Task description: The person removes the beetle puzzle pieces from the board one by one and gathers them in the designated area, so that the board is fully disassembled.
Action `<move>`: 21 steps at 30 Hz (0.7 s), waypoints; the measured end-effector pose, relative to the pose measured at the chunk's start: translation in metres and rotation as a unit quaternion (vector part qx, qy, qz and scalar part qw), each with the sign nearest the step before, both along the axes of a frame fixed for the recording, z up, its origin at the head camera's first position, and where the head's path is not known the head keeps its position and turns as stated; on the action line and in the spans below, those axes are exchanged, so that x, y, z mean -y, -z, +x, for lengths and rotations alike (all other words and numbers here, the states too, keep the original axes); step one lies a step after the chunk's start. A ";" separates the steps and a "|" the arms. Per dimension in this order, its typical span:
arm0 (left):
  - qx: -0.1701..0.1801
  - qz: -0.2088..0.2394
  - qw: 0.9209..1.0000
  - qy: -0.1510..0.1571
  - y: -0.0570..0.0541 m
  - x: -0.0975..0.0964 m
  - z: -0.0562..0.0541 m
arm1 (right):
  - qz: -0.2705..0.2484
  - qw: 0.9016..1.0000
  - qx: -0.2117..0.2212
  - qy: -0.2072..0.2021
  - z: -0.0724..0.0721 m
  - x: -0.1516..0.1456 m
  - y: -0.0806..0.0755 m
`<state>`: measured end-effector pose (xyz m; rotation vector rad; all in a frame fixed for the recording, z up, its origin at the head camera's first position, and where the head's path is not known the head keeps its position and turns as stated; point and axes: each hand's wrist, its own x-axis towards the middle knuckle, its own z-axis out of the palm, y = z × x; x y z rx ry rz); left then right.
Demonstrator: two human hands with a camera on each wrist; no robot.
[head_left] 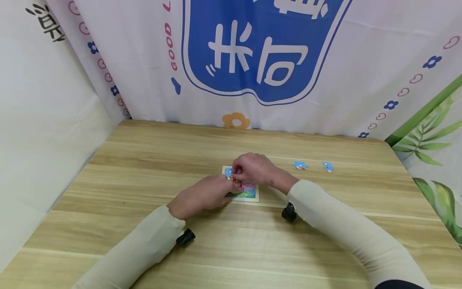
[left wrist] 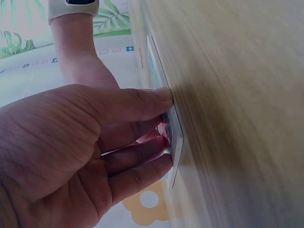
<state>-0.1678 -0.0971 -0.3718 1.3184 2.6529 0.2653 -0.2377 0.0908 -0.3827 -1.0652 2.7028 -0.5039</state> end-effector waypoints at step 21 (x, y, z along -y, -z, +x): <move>0.043 -0.016 0.998 -0.039 -0.004 -0.003 0.000 | -0.031 0.998 -0.043 0.031 0.002 -0.029 -0.010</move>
